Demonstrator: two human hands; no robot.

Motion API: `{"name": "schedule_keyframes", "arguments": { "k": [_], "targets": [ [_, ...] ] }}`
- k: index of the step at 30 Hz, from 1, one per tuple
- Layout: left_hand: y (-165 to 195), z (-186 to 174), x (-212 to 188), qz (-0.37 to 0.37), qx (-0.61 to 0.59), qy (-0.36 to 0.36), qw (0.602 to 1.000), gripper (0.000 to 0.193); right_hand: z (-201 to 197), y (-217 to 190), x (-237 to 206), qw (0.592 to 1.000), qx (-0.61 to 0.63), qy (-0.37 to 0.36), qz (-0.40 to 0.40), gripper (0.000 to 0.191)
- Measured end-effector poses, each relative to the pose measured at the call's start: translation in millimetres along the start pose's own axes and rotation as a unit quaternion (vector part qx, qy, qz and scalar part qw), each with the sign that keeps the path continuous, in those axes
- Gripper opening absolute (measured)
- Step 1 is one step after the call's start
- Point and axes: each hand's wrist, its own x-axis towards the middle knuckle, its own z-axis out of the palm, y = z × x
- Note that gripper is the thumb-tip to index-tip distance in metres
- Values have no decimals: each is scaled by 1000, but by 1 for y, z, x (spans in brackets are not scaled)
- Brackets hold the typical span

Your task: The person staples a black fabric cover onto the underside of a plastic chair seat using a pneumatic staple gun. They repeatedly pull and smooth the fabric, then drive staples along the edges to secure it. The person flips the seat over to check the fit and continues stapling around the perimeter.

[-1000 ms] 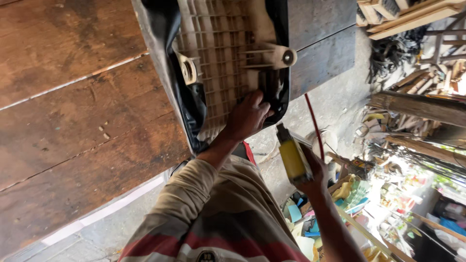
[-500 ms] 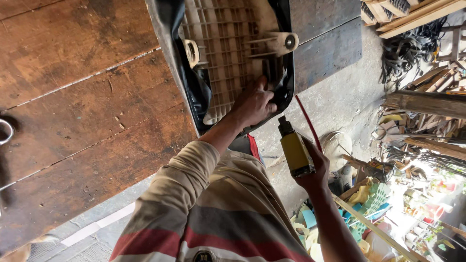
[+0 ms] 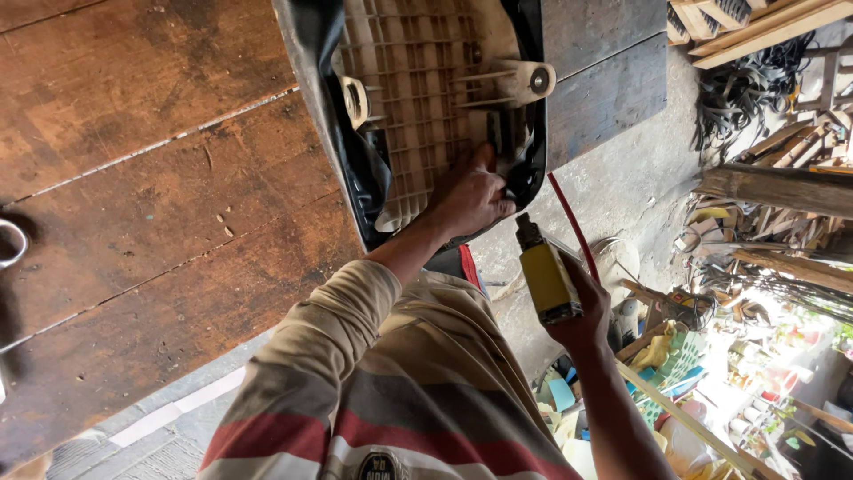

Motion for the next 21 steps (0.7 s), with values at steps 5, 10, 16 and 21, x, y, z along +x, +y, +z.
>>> {"name": "schedule_keyframes", "arguments": {
  "k": [5,10,16,21],
  "targets": [
    [-10,11,3,51,6,77,996,26,3,1,4,997,-68,-13,-27,69],
    [-11,7,-3,80,69,136,985,18,-4,-10,16,986,-157,-54,15,80],
    [-2,3,-4,74,69,132,986,12,1,-20,37,973,-176,-119,93,81],
    [0,3,-2,64,93,129,985,10,6,-22,37,966,-185,-114,138,66]
  ]
}}
